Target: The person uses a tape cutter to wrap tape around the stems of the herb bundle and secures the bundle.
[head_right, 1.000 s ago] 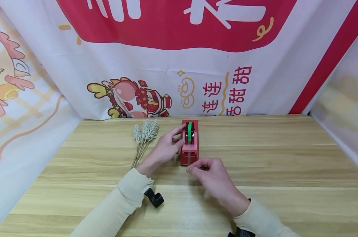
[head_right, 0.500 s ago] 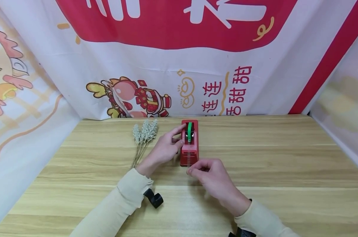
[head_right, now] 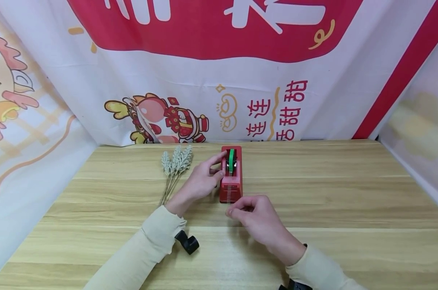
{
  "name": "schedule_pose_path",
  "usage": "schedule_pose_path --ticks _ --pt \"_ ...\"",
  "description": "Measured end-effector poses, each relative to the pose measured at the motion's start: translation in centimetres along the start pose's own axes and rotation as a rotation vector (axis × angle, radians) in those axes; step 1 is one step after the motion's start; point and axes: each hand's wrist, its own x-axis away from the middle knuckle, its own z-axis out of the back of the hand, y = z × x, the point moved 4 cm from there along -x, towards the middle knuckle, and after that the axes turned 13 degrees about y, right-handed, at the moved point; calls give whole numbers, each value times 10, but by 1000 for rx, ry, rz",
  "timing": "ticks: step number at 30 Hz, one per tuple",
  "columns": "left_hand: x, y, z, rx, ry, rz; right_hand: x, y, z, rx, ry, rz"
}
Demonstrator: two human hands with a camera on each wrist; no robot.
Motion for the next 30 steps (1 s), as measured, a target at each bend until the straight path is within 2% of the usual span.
schedule_pose_path --ticks 20,30 --pt "-1 -2 0 -33 12 -15 3 -1 -2 0 -15 -5" --pt "-1 0 1 -48 8 -12 5 -2 1 -31 -17 23"
